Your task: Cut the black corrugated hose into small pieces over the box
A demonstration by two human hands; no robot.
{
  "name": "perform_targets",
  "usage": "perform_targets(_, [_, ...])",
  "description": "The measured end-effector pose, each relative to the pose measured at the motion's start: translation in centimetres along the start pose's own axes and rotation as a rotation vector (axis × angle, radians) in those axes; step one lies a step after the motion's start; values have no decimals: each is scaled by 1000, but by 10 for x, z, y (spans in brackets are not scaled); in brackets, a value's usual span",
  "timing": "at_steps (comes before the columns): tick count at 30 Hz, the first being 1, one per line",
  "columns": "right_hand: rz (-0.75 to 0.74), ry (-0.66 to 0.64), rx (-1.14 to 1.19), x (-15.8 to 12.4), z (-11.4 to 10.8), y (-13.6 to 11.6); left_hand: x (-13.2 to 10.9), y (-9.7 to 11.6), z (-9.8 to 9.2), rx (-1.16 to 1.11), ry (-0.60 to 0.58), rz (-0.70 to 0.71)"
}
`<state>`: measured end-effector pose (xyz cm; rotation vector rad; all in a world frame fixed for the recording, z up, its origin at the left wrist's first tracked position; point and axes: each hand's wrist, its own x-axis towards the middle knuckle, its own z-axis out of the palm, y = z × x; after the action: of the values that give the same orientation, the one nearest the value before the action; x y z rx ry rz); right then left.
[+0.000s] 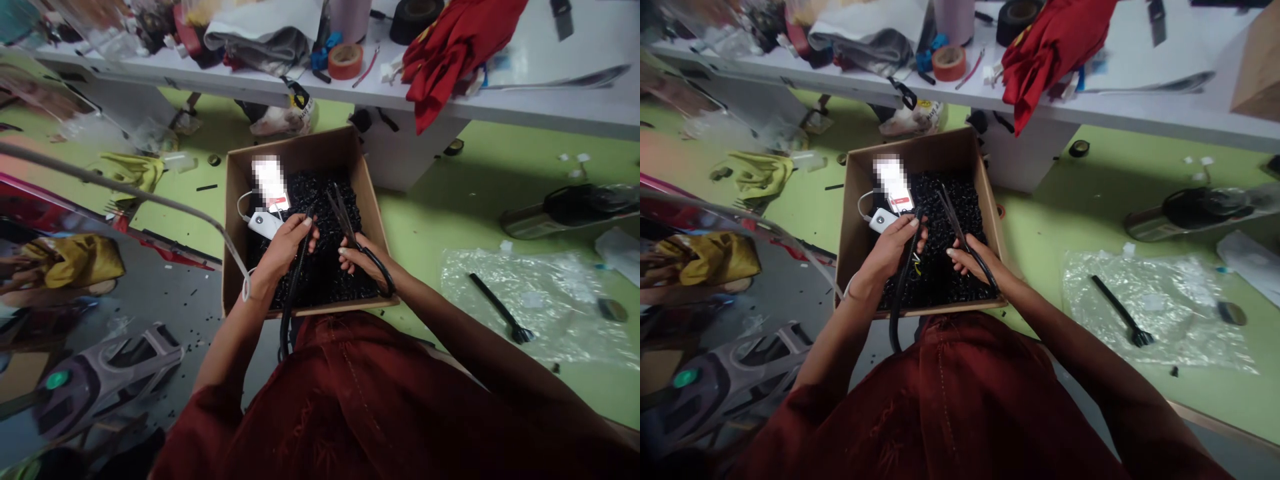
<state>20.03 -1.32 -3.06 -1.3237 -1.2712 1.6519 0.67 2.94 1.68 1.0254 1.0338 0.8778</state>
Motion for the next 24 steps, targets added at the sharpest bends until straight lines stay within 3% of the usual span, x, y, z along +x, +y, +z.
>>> perform_targets(6, [-44, 54, 292, -11, 25, -15, 7, -3, 20, 193, 124, 184])
perform_targets(16, [-113, 120, 394, -7, 40, -13, 6, -28, 43, 292, 259, 225])
perform_targets(19, [-84, 142, 435, -11, 39, -15, -7, -29, 47, 382, 337, 307])
perform_targets(22, [-19, 170, 453, -15, 34, -15, -36, -15, 52, 478, 409, 457])
perform_targets(23, [6, 178, 460, -16, 32, -14, -49, -7, 53, 488, 372, 495])
perform_targets(24, [31, 178, 462, -17, 30, -12, -61, 4, 56, 477, 264, 533])
